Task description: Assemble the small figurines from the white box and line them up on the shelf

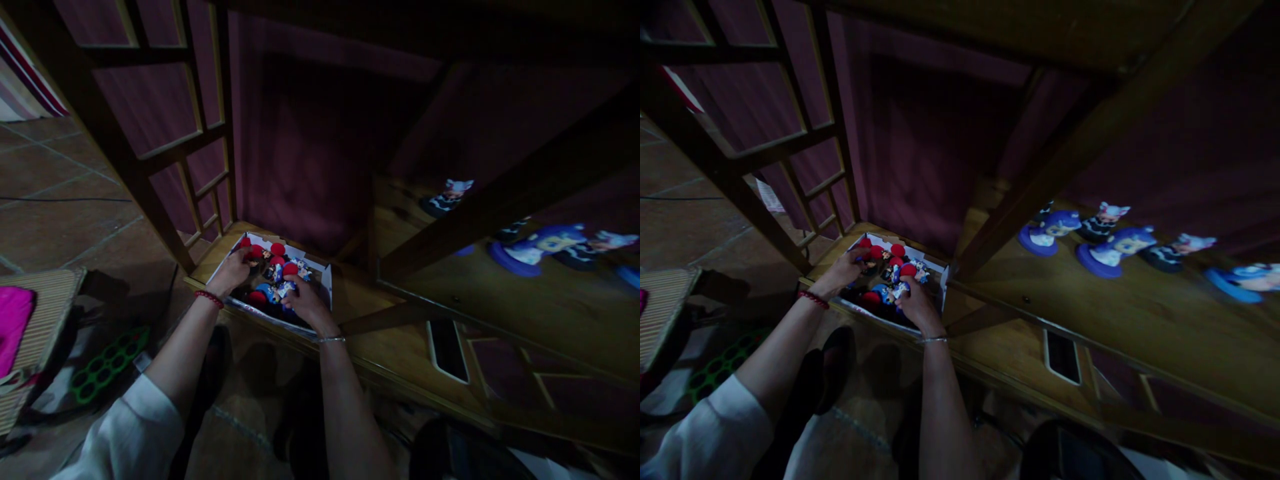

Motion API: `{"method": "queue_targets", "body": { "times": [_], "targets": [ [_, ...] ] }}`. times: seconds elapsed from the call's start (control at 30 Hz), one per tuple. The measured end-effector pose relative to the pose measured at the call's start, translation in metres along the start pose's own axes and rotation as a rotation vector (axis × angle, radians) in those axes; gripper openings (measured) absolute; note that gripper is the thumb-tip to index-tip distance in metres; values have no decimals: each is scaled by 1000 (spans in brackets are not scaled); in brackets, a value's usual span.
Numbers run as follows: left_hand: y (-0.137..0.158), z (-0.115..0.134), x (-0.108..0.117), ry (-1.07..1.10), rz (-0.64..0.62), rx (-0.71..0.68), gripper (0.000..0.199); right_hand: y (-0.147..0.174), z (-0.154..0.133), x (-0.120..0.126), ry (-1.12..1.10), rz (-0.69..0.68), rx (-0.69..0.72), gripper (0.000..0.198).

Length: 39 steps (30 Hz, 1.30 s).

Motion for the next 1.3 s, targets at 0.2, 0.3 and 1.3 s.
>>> {"method": "queue_targets", "body": {
  "times": [0.2, 0.3, 1.3],
  "targets": [
    [3, 1, -1, -40, -55, 3, 47, -2, 3, 0, 7, 6, -1, 37],
    [8, 4, -4, -78, -165, 88, 44, -1, 1, 0, 7, -2, 0, 37],
    [20, 49, -43, -554, -257, -142, 66, 3, -5, 1, 227, 33, 108, 37]
  ]
}}
Point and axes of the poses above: each hand's wrist, its own y-axis away from the middle knuckle, its own x-axis out of the back of the hand, z = x × y, the point moved 3 cm from there along -y, towards the middle knuckle, and after that the axes turned 8 degrees about -z, right-handed, at the moved point
